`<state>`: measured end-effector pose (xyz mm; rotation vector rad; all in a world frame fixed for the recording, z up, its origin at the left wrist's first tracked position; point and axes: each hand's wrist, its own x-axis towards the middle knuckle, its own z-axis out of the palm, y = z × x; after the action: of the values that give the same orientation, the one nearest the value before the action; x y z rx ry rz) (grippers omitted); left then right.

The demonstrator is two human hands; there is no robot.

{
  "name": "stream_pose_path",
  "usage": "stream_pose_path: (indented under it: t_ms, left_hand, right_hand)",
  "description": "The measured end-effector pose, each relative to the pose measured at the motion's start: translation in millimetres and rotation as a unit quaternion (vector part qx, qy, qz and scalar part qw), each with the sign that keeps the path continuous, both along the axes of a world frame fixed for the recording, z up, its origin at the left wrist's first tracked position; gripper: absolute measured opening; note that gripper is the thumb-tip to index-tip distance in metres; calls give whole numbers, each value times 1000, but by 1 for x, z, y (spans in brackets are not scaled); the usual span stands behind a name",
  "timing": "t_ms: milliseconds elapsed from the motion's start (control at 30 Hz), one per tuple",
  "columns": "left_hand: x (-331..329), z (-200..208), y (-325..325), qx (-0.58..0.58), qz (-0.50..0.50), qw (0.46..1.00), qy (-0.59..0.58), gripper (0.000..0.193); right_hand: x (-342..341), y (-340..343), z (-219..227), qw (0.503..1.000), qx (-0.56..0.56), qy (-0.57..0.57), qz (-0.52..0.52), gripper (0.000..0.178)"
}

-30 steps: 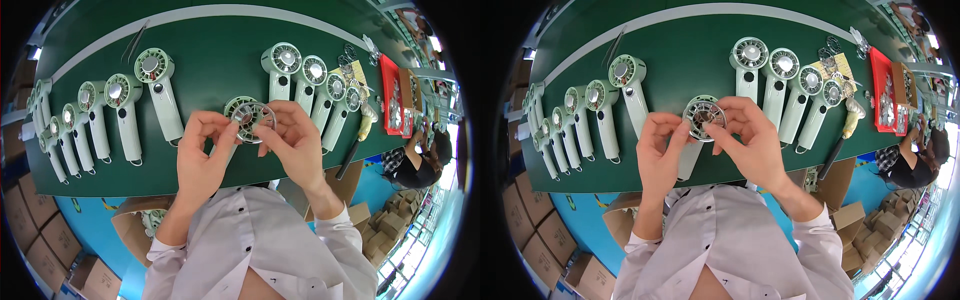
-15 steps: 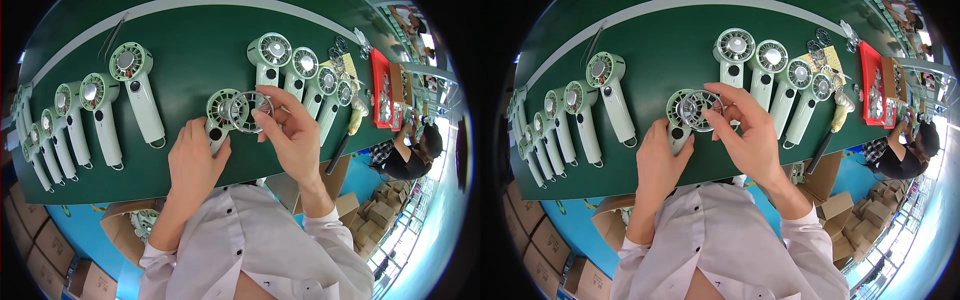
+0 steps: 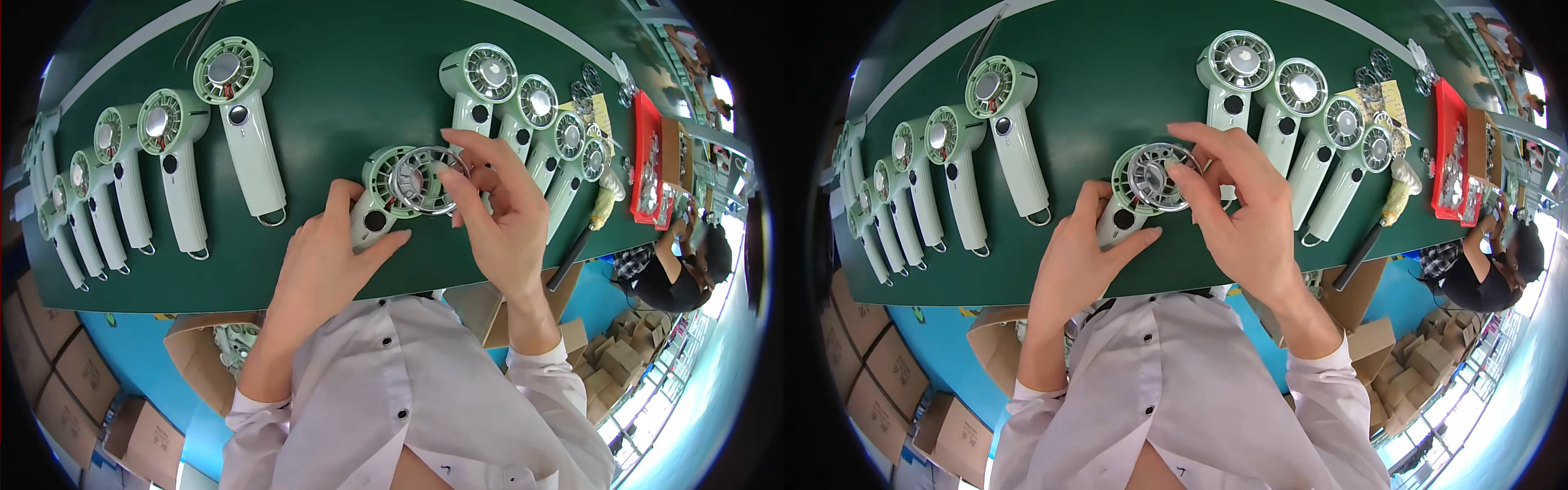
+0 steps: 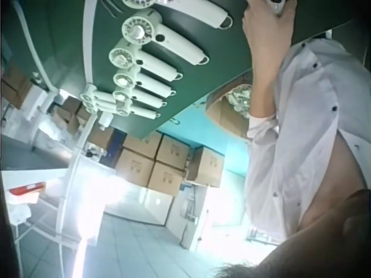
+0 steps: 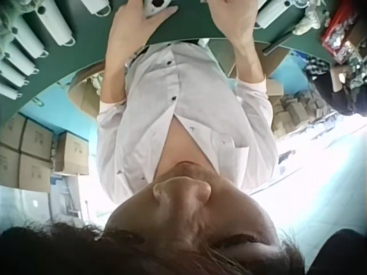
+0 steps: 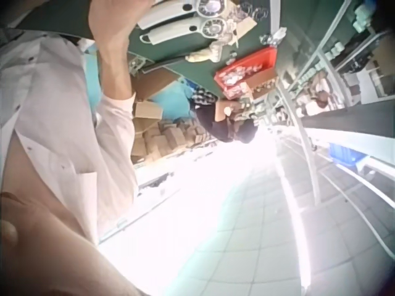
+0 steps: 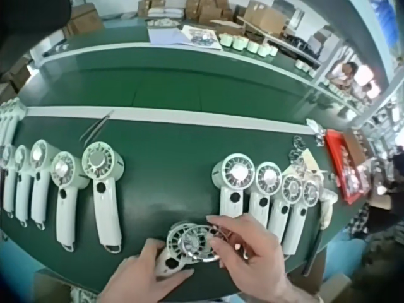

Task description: The person assembles handheld fans by fitting circular grilles onto the fan heads by hand and tapping them into place with a mallet.

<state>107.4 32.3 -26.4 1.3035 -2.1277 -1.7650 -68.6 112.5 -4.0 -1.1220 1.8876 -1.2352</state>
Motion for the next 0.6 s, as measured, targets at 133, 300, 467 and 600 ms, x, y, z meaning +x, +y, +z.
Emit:
stream_pose_path:
  t_ms: [133, 300, 467, 600]
  left_hand:
    - [0, 5, -3, 36, 4, 999, -17, 55]
    - [3, 3, -5, 56, 12, 998, 2, 60]
    - [2, 6, -7, 61, 0, 998, -9, 60]
    - [3, 6, -5, 37, -13, 999, -8, 57]
  right_hand:
    - [1, -3, -6, 1000, -6, 12, 20, 26]
    - [4, -9, -5, 997, 7, 47, 58, 26]
    - [0, -14, -5, 993, -1, 88, 73, 24]
    - [-2, -17, 12, 999, -28, 26, 15, 26]
